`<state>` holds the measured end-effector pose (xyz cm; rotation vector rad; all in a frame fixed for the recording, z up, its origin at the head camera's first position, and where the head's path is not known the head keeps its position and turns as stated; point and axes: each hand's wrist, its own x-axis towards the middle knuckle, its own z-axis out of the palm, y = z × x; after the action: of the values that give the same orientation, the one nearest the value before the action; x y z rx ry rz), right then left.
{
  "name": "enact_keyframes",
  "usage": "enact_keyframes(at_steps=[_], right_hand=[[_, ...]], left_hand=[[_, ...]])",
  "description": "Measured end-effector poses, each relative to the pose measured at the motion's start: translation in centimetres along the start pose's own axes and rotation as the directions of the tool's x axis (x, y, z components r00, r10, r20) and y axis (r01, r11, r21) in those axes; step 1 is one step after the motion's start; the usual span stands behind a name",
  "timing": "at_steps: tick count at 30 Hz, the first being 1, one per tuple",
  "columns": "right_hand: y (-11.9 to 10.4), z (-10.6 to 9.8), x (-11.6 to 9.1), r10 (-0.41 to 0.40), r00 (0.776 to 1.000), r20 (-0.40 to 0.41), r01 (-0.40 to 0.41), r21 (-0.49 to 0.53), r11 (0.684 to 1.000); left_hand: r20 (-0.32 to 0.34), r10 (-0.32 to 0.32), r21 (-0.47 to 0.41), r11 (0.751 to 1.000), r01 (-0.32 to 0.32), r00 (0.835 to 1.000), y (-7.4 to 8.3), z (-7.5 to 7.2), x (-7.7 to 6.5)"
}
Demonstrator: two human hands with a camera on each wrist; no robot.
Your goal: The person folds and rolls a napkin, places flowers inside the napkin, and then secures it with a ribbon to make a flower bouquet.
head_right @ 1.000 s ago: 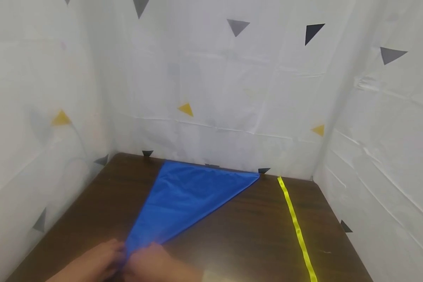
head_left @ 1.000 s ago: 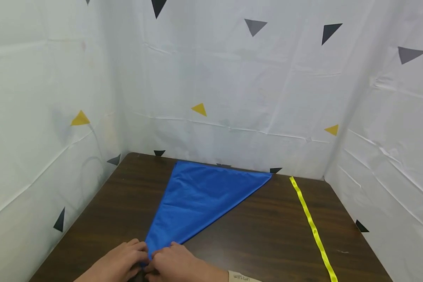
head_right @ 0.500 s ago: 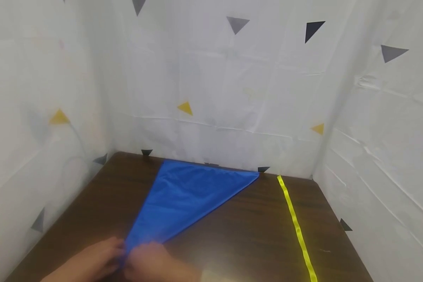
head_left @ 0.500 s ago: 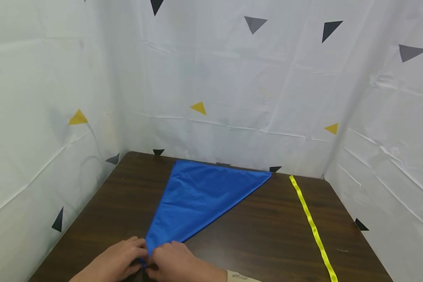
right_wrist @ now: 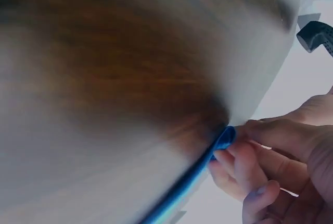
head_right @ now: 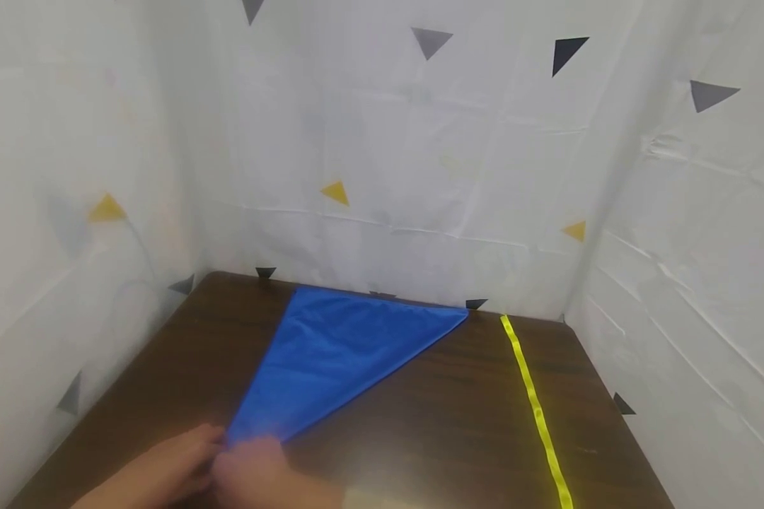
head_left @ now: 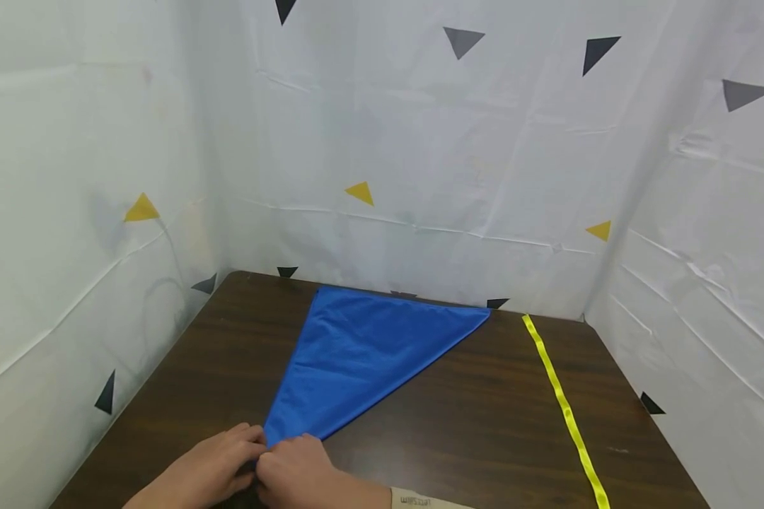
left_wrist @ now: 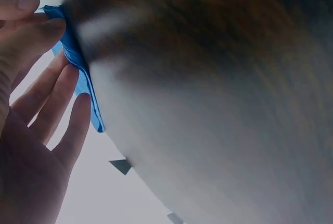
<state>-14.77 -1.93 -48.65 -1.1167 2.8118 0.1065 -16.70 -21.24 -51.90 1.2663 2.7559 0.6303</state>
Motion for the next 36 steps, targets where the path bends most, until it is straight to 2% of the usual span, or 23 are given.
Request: enact_keyframes(at_steps=[4,10,20,25,30,36], right_hand=[[-0.9,-0.1,0.6,0.056,0.996,0.074,-0.056,0.000,0.998],[-1.7,-0.1,0.8,0.069,0.991,0.119,-0.064,-0.039,0.997],[-2.6,-0.2,1.1,0.111,0.987,0.118,-0.103,-0.071,0.992],[-2.3,-0.5,1.3,0.122,0.982,0.145,-0.116,-0.052,0.992],[-2.1,-0.6,1.3,0.134,0.980,0.149,-0.135,-0.007,0.991],[-1.5,-0.7,1.1,0.215,0.967,0.139,-0.224,0.053,0.973]], left_hand=[[-0.012,0.003,-0.058,0.998,-0.003,1.000,0.0,-0.3,-0.1],[-0.018,0.007,-0.119,0.993,-0.009,1.000,-0.1,-0.3,-0.4],[0.017,-0.062,-0.164,0.984,0.064,0.998,0.0,-0.7,-0.4],[0.064,-0.095,-0.190,0.976,0.106,0.993,-0.2,-0.9,-0.1],[0.090,-0.082,-0.221,0.970,0.101,0.993,-0.6,-1.0,-0.1],[0.080,-0.041,-0.218,0.974,0.058,0.996,-0.8,-0.9,-0.1]])
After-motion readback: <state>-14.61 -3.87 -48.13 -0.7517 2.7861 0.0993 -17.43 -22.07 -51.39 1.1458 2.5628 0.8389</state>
